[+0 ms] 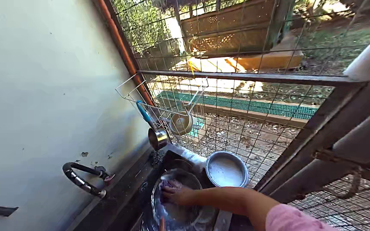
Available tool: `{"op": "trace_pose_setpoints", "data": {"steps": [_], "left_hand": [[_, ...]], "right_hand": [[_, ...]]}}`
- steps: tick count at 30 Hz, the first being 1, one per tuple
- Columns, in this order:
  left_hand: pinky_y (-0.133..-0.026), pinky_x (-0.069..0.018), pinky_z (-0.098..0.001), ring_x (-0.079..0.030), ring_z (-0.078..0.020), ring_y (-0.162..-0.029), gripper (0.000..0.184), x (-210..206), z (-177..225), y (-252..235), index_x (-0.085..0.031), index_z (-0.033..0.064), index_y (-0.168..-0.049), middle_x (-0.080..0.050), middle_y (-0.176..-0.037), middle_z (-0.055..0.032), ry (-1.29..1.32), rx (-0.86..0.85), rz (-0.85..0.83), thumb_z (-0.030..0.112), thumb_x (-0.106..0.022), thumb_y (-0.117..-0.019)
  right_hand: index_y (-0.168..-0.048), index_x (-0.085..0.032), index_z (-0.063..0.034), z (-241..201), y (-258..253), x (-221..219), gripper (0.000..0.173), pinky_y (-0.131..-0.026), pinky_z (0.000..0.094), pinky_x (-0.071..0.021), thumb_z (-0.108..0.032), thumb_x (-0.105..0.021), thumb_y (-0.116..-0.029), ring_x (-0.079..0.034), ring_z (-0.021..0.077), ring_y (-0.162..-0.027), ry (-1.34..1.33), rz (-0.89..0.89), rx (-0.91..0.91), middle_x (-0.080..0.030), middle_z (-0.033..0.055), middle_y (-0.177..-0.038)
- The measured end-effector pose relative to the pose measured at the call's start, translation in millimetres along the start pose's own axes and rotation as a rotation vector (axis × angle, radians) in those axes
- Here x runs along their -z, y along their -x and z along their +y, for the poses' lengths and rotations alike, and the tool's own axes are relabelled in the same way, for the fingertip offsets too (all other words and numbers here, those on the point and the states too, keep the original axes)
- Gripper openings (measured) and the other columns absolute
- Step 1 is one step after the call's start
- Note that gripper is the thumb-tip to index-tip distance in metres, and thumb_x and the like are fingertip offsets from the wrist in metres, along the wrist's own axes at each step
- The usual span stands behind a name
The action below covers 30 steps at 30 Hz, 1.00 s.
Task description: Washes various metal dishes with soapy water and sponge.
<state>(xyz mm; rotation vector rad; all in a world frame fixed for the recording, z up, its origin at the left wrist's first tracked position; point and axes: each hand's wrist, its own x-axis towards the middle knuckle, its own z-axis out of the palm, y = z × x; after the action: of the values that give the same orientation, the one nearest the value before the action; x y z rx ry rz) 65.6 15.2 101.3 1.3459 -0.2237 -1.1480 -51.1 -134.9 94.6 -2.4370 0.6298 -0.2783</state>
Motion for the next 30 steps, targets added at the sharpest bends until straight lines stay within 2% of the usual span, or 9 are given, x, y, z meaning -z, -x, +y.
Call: {"op": "trace_pose_setpoints", "data": {"steps": [3, 7, 13, 16, 19, 23, 26, 28, 30], "left_hand": [[-0.085, -0.0550, -0.0386, -0.063, -0.0151, -0.099, 0.051, -8.2, 16.2, -9.1, -0.045, 0.0035, -0.140, -0.062, -0.117, -0.0114, 0.040, 0.003, 0.059, 0.042, -0.027, -0.1118], [-0.096, -0.0516, -0.0502, -0.060, -0.0265, -0.118, 0.048, 45.7, 56.8, -14.5, -0.041, 0.0059, -0.149, -0.057, -0.137, -0.0185, 0.036, 0.094, 0.164, 0.035, -0.036, -0.1110], [-0.085, -0.0531, -0.0410, -0.062, -0.0229, -0.100, 0.050, 27.0, 22.4, 12.3, -0.044, -0.0004, -0.142, -0.061, -0.120, -0.0184, 0.087, 0.104, 0.204, 0.037, -0.029, -0.1126], [-0.100, -0.0485, -0.0490, -0.057, -0.0292, -0.119, 0.056, 50.4, 28.4, 16.5, -0.042, -0.0015, -0.147, -0.055, -0.136, -0.0233, 0.053, 0.050, 0.266, 0.040, -0.026, -0.1129], [-0.109, -0.0434, -0.0541, -0.050, -0.0330, -0.136, 0.054, 91.9, 37.8, 23.9, -0.036, 0.0051, -0.155, -0.047, -0.151, -0.0227, 0.057, 0.111, 0.270, 0.037, -0.037, -0.1114], [-0.094, -0.0505, -0.0456, -0.059, -0.0293, -0.112, 0.052, 65.9, 6.9, 34.1, -0.037, -0.0026, -0.149, -0.056, -0.132, -0.0250, 0.191, 0.052, 0.341, 0.035, -0.030, -0.1130], [-0.088, -0.0520, -0.0413, -0.061, -0.0219, -0.101, 0.058, 74.0, 3.7, 32.3, -0.046, -0.0039, -0.138, -0.061, -0.117, -0.0190, 0.223, -0.043, 0.412, 0.041, -0.019, -0.1128], [-0.103, -0.0474, -0.0520, -0.055, -0.0309, -0.127, 0.059, 97.9, 13.3, 42.2, -0.040, 0.0001, -0.150, -0.053, -0.142, -0.0238, 0.223, 0.009, 0.441, 0.043, -0.025, -0.1125], [-0.110, -0.0412, -0.0559, -0.045, -0.0340, -0.139, 0.056, 106.8, 19.0, 48.2, -0.032, 0.0044, -0.156, -0.041, -0.155, -0.0234, 0.198, 0.043, 0.413, 0.040, -0.028, -0.1126]], "right_hand": [[-0.152, -0.046, 0.0010, -55.6, -0.8, -10.6, 0.064, -0.123, 0.0628, -0.0176, -0.034, -0.064, -0.1013, -0.023, 0.0446, -0.154, -0.263, -0.187, -0.021, -0.034, 0.0247, -0.163], [-0.134, -0.064, -0.0002, -58.7, 14.3, -9.3, 0.059, -0.111, 0.0649, -0.0405, 0.001, -0.083, -0.0780, -0.048, 0.0453, -0.138, 0.017, -0.506, 0.234, -0.055, 0.0239, -0.146], [-0.137, -0.060, 0.0048, -106.4, -11.1, -27.5, 0.044, -0.111, 0.0634, -0.0403, -0.009, -0.065, -0.0952, -0.054, 0.0470, -0.131, -0.007, -0.440, 0.031, -0.058, 0.0302, -0.138], [-0.149, -0.049, 0.0011, -106.2, 0.7, -46.9, 0.070, -0.118, 0.0592, -0.0359, 0.005, -0.071, -0.0829, -0.046, 0.0426, -0.142, -0.064, -0.478, 0.067, -0.047, 0.0258, -0.153], [-0.141, -0.058, 0.0013, -73.1, -0.1, -43.3, 0.058, -0.115, 0.0667, -0.0343, 0.009, -0.070, -0.0842, -0.044, 0.0472, -0.141, 0.125, -0.692, 0.274, -0.051, 0.0261, -0.150], [-0.137, -0.060, 0.0049, -122.3, -13.0, -59.5, 0.052, -0.115, 0.0621, -0.0373, 0.005, -0.069, -0.0861, -0.049, 0.0477, -0.136, 0.033, -0.603, 0.173, -0.056, 0.0312, -0.140], [-0.142, -0.056, 0.0030, -133.6, -7.8, -70.9, 0.053, -0.118, 0.0581, -0.0360, -0.017, -0.069, -0.0952, -0.049, 0.0423, -0.139, -0.158, -0.527, 0.155, -0.053, 0.0275, -0.147], [-0.144, -0.059, -0.0063, -108.1, -6.2, -56.0, 0.051, -0.121, 0.0615, -0.0277, -0.039, -0.053, -0.1055, -0.043, 0.0380, -0.145, 0.004, -0.683, 0.198, -0.050, 0.0184, -0.154], [-0.140, -0.061, -0.0050, -83.7, -13.4, -35.1, 0.045, -0.118, 0.0697, -0.0206, -0.035, -0.051, -0.1069, -0.035, 0.0430, -0.148, 0.227, -0.690, 0.195, -0.045, 0.0197, -0.157]]}}
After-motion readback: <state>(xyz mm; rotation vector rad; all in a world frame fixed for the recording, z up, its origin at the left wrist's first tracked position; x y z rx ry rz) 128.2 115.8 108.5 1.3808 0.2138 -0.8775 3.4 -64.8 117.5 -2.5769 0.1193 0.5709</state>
